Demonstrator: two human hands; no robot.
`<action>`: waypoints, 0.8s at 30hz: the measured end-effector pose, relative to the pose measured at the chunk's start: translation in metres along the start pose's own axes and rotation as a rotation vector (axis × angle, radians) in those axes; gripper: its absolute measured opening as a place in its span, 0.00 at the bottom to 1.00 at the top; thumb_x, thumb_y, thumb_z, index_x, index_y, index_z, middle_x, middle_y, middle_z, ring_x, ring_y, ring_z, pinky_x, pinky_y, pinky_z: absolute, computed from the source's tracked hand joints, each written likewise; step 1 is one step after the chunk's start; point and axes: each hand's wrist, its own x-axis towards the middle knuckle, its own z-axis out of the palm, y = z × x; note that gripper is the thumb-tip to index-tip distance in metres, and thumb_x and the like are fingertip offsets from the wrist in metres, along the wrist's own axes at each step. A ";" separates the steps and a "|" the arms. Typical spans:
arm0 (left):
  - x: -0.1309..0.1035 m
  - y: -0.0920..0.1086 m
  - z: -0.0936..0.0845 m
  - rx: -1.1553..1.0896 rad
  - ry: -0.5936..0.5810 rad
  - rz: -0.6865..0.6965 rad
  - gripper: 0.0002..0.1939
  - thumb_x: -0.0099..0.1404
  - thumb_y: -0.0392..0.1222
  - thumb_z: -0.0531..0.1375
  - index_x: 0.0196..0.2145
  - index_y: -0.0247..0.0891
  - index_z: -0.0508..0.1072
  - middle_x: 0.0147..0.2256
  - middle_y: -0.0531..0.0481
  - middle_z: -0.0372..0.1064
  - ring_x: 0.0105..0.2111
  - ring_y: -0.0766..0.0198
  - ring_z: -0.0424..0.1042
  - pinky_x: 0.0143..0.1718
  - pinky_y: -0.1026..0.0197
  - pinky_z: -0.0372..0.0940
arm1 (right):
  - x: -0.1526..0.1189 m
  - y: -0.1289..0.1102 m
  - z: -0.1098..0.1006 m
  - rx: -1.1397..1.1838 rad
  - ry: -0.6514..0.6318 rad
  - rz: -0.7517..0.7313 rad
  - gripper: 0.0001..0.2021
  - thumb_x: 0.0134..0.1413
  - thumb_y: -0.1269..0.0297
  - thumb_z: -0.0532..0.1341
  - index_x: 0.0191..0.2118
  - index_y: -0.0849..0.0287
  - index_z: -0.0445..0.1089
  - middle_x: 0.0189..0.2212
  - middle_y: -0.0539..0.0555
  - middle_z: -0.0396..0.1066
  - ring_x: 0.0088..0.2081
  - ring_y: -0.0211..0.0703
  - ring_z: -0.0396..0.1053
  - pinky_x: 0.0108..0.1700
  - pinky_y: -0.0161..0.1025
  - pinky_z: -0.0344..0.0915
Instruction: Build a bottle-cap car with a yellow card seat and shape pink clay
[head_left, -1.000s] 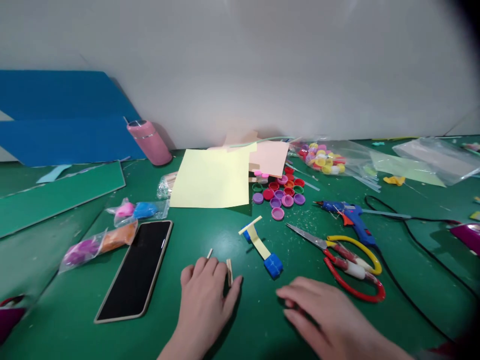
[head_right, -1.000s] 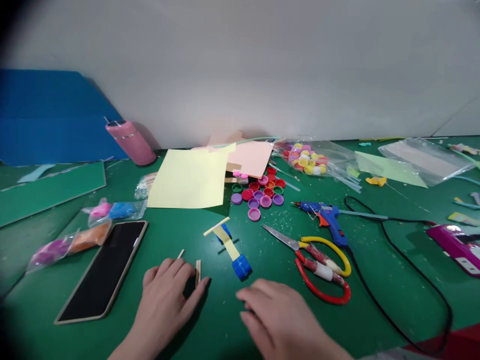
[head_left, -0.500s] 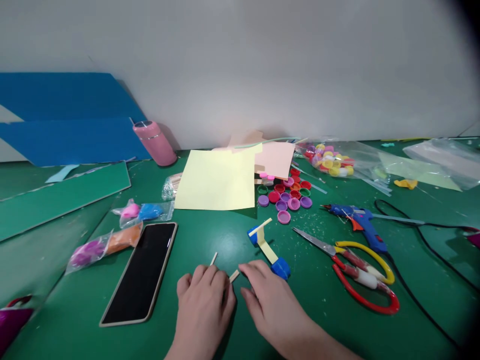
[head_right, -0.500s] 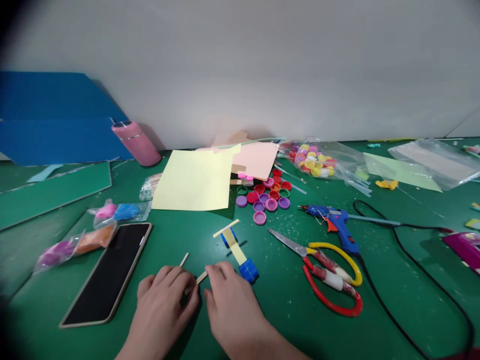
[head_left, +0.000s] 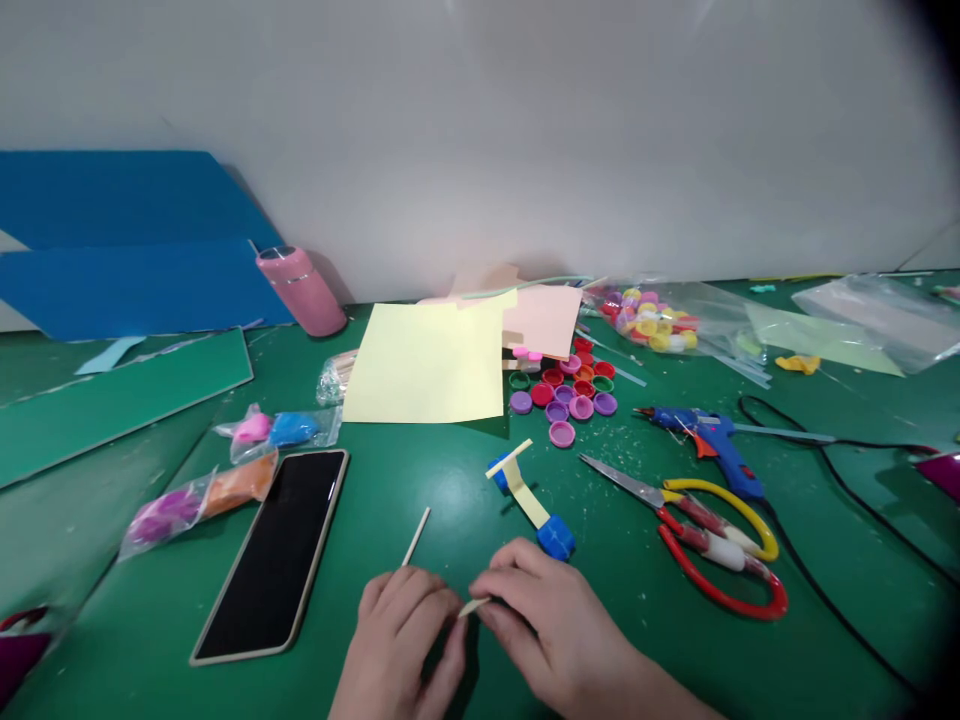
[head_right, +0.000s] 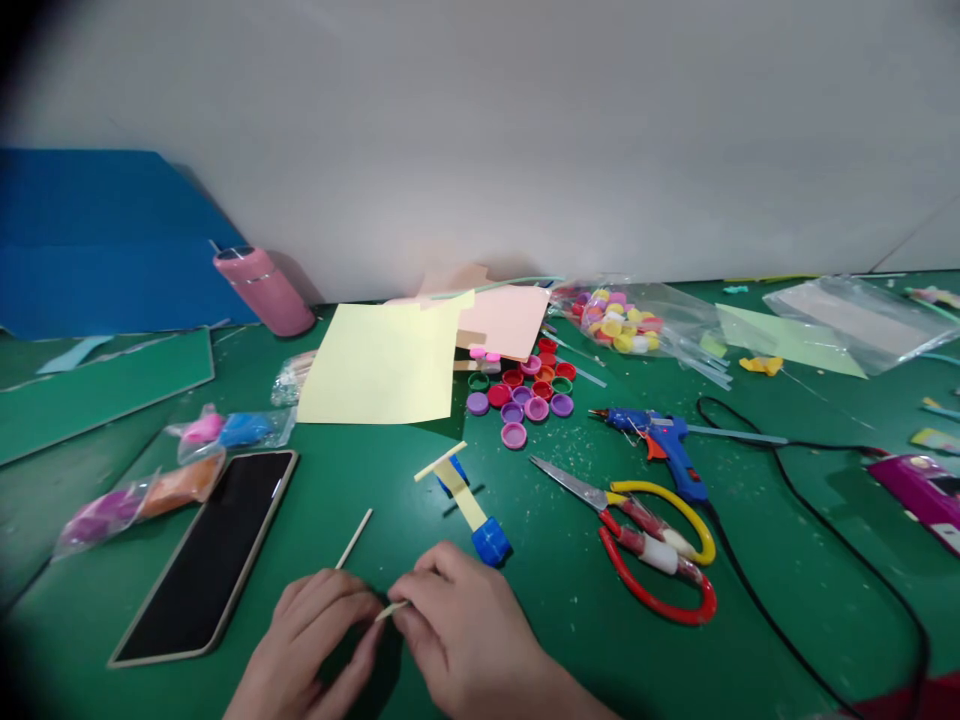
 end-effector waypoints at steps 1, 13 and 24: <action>0.001 0.003 0.001 -0.038 0.022 0.010 0.04 0.58 0.33 0.54 0.31 0.40 0.65 0.27 0.52 0.66 0.29 0.64 0.64 0.31 0.61 0.56 | -0.003 0.001 -0.003 0.005 0.009 -0.014 0.09 0.57 0.67 0.50 0.39 0.56 0.66 0.35 0.51 0.66 0.36 0.36 0.65 0.38 0.30 0.61; 0.020 0.028 0.006 -0.114 -0.037 0.012 0.06 0.59 0.34 0.53 0.32 0.39 0.69 0.25 0.50 0.67 0.25 0.64 0.66 0.27 0.62 0.61 | -0.024 0.003 -0.030 -0.106 0.133 0.029 0.10 0.55 0.64 0.53 0.43 0.54 0.65 0.37 0.52 0.68 0.37 0.39 0.66 0.39 0.34 0.63; 0.028 0.029 0.008 -0.168 0.157 -0.098 0.04 0.58 0.33 0.55 0.32 0.38 0.67 0.26 0.51 0.68 0.26 0.65 0.68 0.28 0.63 0.63 | -0.012 0.028 -0.028 -0.264 0.195 0.381 0.19 0.51 0.58 0.55 0.49 0.59 0.61 0.42 0.57 0.64 0.42 0.50 0.65 0.41 0.46 0.63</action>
